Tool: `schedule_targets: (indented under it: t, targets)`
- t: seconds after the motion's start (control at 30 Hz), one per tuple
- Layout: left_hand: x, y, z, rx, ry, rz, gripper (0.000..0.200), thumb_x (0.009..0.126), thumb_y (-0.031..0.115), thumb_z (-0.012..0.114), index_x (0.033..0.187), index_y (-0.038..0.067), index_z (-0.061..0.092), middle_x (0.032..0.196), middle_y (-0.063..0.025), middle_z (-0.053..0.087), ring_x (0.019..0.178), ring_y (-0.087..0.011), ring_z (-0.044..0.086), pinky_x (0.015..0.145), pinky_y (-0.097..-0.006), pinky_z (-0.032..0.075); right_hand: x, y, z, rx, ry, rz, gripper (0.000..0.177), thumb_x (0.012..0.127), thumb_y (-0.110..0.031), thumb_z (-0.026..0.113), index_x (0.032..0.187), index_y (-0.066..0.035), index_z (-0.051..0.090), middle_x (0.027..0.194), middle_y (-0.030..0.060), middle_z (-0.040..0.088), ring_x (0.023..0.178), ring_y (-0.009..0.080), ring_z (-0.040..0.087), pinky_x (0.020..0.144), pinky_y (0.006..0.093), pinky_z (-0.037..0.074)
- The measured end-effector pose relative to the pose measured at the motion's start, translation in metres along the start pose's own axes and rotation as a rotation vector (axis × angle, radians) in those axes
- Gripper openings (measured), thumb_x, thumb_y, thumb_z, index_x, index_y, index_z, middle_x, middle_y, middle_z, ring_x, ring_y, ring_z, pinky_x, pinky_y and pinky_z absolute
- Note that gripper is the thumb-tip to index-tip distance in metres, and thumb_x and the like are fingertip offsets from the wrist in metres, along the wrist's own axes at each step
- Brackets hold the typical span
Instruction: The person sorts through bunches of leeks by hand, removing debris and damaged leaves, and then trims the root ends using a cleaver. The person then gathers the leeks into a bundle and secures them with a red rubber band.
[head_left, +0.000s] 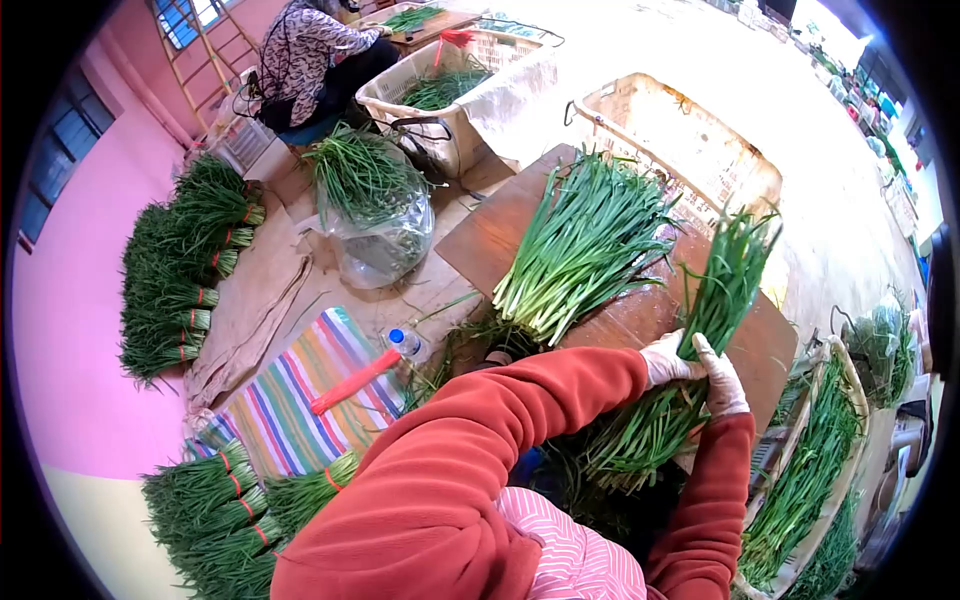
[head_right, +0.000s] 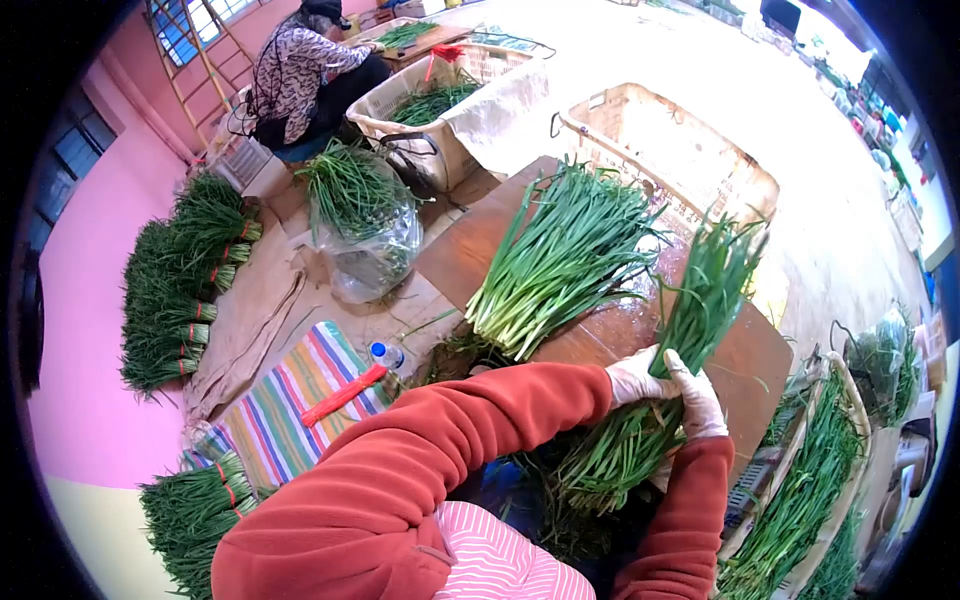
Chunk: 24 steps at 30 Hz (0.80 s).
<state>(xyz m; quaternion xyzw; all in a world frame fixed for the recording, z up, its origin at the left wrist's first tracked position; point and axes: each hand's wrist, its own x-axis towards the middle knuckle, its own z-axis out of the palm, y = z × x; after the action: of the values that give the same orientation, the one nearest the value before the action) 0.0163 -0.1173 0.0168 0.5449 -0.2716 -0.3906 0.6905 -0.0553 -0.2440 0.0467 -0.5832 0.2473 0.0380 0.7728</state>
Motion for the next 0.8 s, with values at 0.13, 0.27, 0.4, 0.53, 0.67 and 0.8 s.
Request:
schedule_targets:
  t: [0.13, 0.27, 0.4, 0.53, 0.67, 0.8]
  targets:
    - [-0.027, 0.025, 0.012, 0.041, 0.01, 0.03, 0.074, 0.065, 0.025, 0.076, 0.125, 0.005, 0.039, 0.111, -0.0123, 0.052, 0.104, -0.0231, 0.05, 0.088, -0.0349, 0.041, -0.024, -0.002, 0.013, -0.041, 0.062, -0.076, 0.037, 0.077, -0.022, 0.069, 0.107, -0.004, 0.057, 0.094, 0.0051, 0.062, 0.079, 0.0152, 0.06, 0.069, 0.0289, 0.049]
    - [-0.043, 0.014, 0.022, 0.088, -0.029, 0.021, 0.088, 0.066, 0.027, 0.078, 0.132, 0.005, 0.024, 0.117, -0.0126, 0.049, 0.105, -0.0211, 0.048, 0.09, -0.0342, 0.04, -0.054, 0.002, 0.023, -0.083, 0.161, -0.193, 0.035, 0.075, -0.015, 0.071, 0.104, -0.001, 0.058, 0.093, 0.0051, 0.062, 0.079, 0.0136, 0.059, 0.07, 0.0274, 0.048]
    - [-0.069, 0.02, 0.039, 0.173, -0.014, 0.131, 0.099, 0.068, 0.028, 0.075, 0.139, 0.005, 0.01, 0.121, -0.0159, 0.047, 0.109, -0.0225, 0.047, 0.092, -0.0337, 0.039, -0.089, 0.004, 0.039, -0.173, 0.261, -0.321, 0.04, 0.072, -0.015, 0.072, 0.106, 0.002, 0.057, 0.096, 0.0056, 0.061, 0.081, 0.0134, 0.057, 0.072, 0.0275, 0.047]
    - [-0.093, 0.072, 0.054, 0.412, -0.01, 0.191, 0.099, 0.069, 0.029, 0.071, 0.14, 0.005, 0.005, 0.133, -0.0229, 0.034, 0.123, -0.032, 0.036, 0.099, -0.0352, 0.033, -0.11, -0.008, 0.049, -0.149, 0.349, -0.666, 0.037, 0.076, -0.01, 0.067, 0.109, -0.001, 0.054, 0.097, 0.0053, 0.059, 0.081, 0.0143, 0.057, 0.07, 0.026, 0.047]
    - [-0.092, 0.123, 0.068, 0.435, -0.035, 0.332, 0.095, 0.068, 0.03, 0.07, 0.138, 0.0, 0.013, 0.132, -0.0251, 0.032, 0.124, -0.0339, 0.034, 0.101, -0.0361, 0.03, -0.139, -0.058, 0.056, -0.193, 0.277, -0.652, 0.035, 0.08, -0.017, 0.064, 0.109, 0.001, 0.054, 0.097, 0.0053, 0.058, 0.081, 0.0147, 0.057, 0.07, 0.0266, 0.047]
    - [-0.092, 0.188, 0.072, 0.548, -0.096, 0.522, 0.081, 0.066, 0.031, 0.072, 0.128, 0.0, 0.031, 0.113, -0.0248, 0.05, 0.105, -0.031, 0.052, 0.087, -0.036, 0.044, -0.161, -0.108, 0.069, -0.171, 0.385, -0.75, 0.031, 0.08, -0.017, 0.063, 0.105, 0.001, 0.057, 0.092, 0.0045, 0.058, 0.075, 0.0128, 0.056, 0.066, 0.0265, 0.047]
